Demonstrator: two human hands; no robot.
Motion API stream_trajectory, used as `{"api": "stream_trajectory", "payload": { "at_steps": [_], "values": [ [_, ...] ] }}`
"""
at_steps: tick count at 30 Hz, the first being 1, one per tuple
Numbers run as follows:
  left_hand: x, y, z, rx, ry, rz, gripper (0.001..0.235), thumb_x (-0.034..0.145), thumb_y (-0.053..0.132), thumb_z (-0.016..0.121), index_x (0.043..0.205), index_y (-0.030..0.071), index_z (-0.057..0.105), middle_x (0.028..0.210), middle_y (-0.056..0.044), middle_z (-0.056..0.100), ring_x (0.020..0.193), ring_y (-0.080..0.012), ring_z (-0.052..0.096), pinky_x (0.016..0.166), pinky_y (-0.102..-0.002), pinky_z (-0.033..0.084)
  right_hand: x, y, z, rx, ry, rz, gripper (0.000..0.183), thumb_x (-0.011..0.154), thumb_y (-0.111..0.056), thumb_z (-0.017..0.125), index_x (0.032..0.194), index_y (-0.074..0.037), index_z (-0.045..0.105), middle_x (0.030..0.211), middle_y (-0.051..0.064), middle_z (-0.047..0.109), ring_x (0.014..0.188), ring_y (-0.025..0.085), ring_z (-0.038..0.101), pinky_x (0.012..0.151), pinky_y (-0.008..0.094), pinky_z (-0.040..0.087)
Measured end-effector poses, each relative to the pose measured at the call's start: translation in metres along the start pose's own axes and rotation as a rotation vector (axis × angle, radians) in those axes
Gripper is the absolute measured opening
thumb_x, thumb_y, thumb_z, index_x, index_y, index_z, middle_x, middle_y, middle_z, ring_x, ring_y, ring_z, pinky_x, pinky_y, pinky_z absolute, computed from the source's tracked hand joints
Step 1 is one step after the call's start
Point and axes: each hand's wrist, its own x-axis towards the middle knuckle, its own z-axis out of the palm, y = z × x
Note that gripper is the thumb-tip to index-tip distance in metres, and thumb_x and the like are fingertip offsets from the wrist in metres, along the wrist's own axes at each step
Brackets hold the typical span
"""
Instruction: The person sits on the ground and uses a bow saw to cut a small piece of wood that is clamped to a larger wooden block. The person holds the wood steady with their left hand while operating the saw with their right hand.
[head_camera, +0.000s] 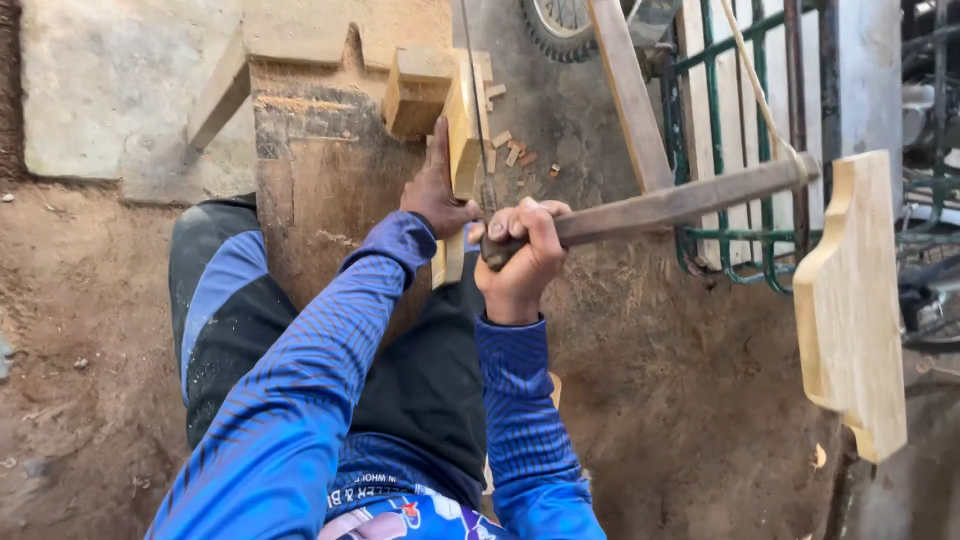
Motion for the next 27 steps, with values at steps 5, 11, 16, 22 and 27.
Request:
{"api": "stream_trajectory", "payload": {
  "at_steps": [5, 11, 16, 22, 27],
  "values": [
    [0.015, -0.001, -0.008, -0.006, 0.045, 0.023, 0.139, 0.065, 0.028, 0.086, 0.16, 0.023, -0.015, 0.152, -0.032, 0.044, 0.118, -0.0488, 0.063, 0.098, -0.049, 0.055, -0.107, -0.043, -0.053, 0.111, -0.087, 0.006, 0.02, 0.099, -0.01, 0.054, 0.084, -0.016, 0.042, 0.066, -0.001, 0.034, 0.054, 0.013, 0.036, 0.05, 0.036, 0.042],
    [0.012, 0.004, -0.01, 0.041, -0.025, -0.002, 0.136, 0.07, 0.028, 0.083, 0.161, 0.021, -0.018, 0.156, -0.032, 0.041, 0.113, -0.0499, 0.065, 0.096, -0.052, 0.055, -0.116, -0.047, -0.065, 0.136, -0.038, 0.026, 0.018, 0.095, -0.01, 0.054, 0.089, -0.018, 0.039, 0.064, -0.003, 0.033, 0.052, 0.012, 0.034, 0.048, 0.036, 0.04],
    [0.004, 0.002, -0.004, 0.031, -0.106, -0.161, 0.136, 0.072, 0.031, 0.078, 0.165, 0.021, -0.02, 0.138, -0.029, 0.063, 0.114, -0.0481, 0.068, 0.102, -0.051, 0.054, 0.035, 0.026, -0.016, 0.064, -0.066, -0.011, 0.022, 0.094, -0.01, 0.06, 0.081, -0.018, 0.043, 0.064, -0.002, 0.039, 0.052, 0.014, 0.042, 0.055, 0.044, 0.051],
    [0.004, -0.007, 0.001, -0.03, 0.057, 0.031, 0.127, 0.075, 0.029, 0.081, 0.163, 0.022, -0.01, 0.147, -0.03, 0.054, 0.117, -0.0485, 0.064, 0.097, -0.051, 0.055, 0.021, 0.015, -0.014, 0.045, 0.011, 0.036, 0.019, 0.093, -0.008, 0.061, 0.083, -0.017, 0.047, 0.066, 0.0, 0.042, 0.057, 0.016, 0.05, 0.052, 0.043, 0.048],
    [0.011, -0.004, -0.005, -0.041, 0.06, 0.065, 0.136, 0.064, 0.024, 0.085, 0.159, 0.021, -0.012, 0.149, -0.031, 0.048, 0.113, -0.0484, 0.065, 0.094, -0.05, 0.055, -0.132, -0.054, -0.058, 0.132, -0.135, 0.017, 0.018, 0.098, -0.013, 0.057, 0.093, -0.014, 0.04, 0.068, -0.001, 0.036, 0.055, 0.012, 0.034, 0.053, 0.036, 0.041]
  ]
}}
